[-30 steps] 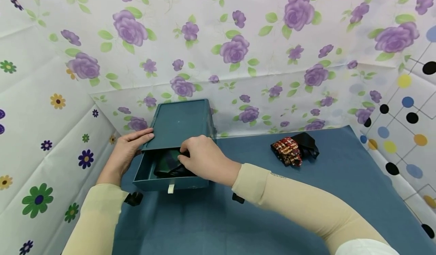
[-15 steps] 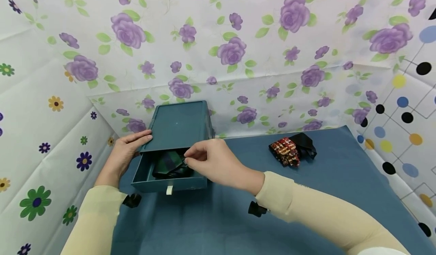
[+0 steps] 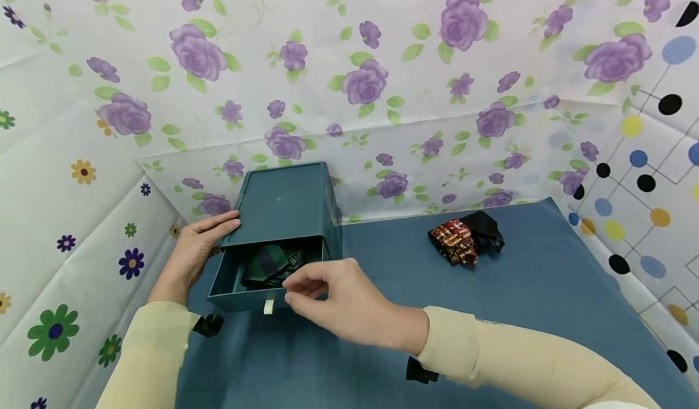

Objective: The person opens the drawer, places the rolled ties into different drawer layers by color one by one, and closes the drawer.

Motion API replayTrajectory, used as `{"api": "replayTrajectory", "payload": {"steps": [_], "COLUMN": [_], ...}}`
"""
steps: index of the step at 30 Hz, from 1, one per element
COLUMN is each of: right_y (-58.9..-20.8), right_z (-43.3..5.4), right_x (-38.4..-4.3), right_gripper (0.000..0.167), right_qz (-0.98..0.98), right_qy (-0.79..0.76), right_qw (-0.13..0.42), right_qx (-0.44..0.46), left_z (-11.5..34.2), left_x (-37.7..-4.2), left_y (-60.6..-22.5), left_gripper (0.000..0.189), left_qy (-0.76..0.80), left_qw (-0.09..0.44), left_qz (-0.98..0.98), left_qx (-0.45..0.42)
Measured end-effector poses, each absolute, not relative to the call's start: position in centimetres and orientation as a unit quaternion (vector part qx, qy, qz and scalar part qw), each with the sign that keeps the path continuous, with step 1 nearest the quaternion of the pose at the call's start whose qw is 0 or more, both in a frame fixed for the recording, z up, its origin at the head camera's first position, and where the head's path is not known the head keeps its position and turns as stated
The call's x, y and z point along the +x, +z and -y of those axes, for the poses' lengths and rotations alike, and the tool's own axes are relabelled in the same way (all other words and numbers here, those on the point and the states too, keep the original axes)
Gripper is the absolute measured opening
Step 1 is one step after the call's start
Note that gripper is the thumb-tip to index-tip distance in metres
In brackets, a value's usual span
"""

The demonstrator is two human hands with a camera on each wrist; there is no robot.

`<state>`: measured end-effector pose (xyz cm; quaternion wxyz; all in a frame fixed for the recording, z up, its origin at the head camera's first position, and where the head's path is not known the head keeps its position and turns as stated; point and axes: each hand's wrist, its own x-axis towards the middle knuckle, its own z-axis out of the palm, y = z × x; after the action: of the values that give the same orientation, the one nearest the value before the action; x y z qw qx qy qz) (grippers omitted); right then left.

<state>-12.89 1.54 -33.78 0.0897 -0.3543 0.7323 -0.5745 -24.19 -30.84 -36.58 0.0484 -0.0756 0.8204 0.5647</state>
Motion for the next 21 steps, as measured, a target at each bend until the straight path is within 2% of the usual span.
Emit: {"api": "replayTrajectory", "payload": {"steps": [11, 15, 21], "right_y": [-35.1, -35.9, -36.7], "right_z": [-0.1, 0.1, 0.7], "right_x": [-11.3, -11.2, -11.3], "right_gripper": [0.021, 0.03, 0.045], "right_qz": [-0.708, -0.706, -0.696], "right_qy": [-0.59, -0.581, -0.579], "right_qw": [0.2, 0.244, 0.268], "right_qx": [-0.333, -0.323, -0.328], "left_z": [30.8, 30.8, 30.8], "left_x": [-24.2, -24.2, -24.2], "left_y": [-36.9, -36.8, -36.5], "left_gripper": [0.058, 0.057, 0.057], "left_qy": [0.568, 0.57, 0.568], "left_qw": [0.045, 0.045, 0.045], "left_qz": [-0.818, -0.816, -0.817], "left_qx": [-0.083, -0.084, -0.084]}}
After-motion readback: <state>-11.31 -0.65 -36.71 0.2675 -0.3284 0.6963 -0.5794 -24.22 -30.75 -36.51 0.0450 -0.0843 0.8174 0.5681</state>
